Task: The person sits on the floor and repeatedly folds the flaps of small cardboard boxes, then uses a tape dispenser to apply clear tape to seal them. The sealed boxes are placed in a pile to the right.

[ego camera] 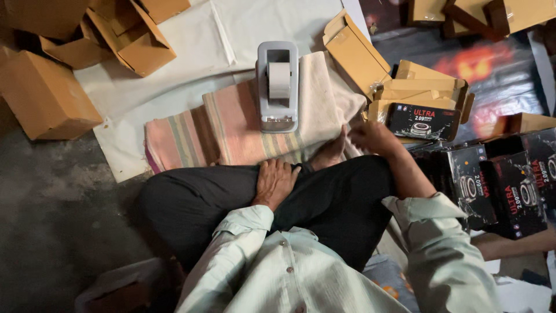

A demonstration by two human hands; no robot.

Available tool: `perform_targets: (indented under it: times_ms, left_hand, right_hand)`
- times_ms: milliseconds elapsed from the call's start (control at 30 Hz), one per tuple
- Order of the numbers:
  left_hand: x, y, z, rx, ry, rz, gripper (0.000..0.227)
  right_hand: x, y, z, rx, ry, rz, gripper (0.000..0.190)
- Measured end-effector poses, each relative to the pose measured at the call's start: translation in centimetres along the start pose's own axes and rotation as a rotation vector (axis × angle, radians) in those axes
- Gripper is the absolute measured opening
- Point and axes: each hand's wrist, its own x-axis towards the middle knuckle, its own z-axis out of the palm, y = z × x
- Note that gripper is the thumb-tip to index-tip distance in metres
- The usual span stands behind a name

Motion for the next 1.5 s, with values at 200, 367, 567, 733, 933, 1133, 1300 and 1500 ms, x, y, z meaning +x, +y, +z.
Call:
perform_targets:
  times_ms: [200,367,567,733,933,1133,1300,1500]
  left_hand:
    - [-0.1,0.3,-0.7,0.066,0.072,0.012,0.042]
    - [0.2,0.2,-1.2,0.086,0.061,0.026,0.040]
    - [-0.1,0.2,-1.3,0.070,0.087,0.034,0.037]
    - [0.3,0.1,-1.5,-0.019,0.081,-0.001,0.037]
    - [0.0,0.2,-1.1,0.001,0.127,-0.006,0.035]
    - [0.1,-0.1,-0.6,-0.030,0.103,0.018,0.035]
    - [0.3,0.2,-2.3,-0.123,0.118,0.006,0.033]
    - [2.7,3.1,-7.8,-1.147,-0.106,-0.352,0.050]
  right_hand:
    - [3.2,0.6,-3.7,-0.294,0.674,-0.301,0.017]
    - [5.6,1.9,-2.4,-0.286,0.617,-0.225,0.017]
    - [8.7,7.6,-5.4,-0.572,0.759,-0.150,0.048]
    - [10.5,10.0,-8.5,-0.867,0.669,-0.239,0.050]
    - [10.9,10.9,-12.1,-1.175,0.457,-0.303,0.016]
    - [7.1,6.3,-23.8,-1.203,0.472,-0.508,0.004]
    - [-3.4,-1.7,-30.5,-0.626,0.853,-0.380,0.008]
    - [-11.6,-7.8,-18.2,0.715,0.892,-0.650,0.020]
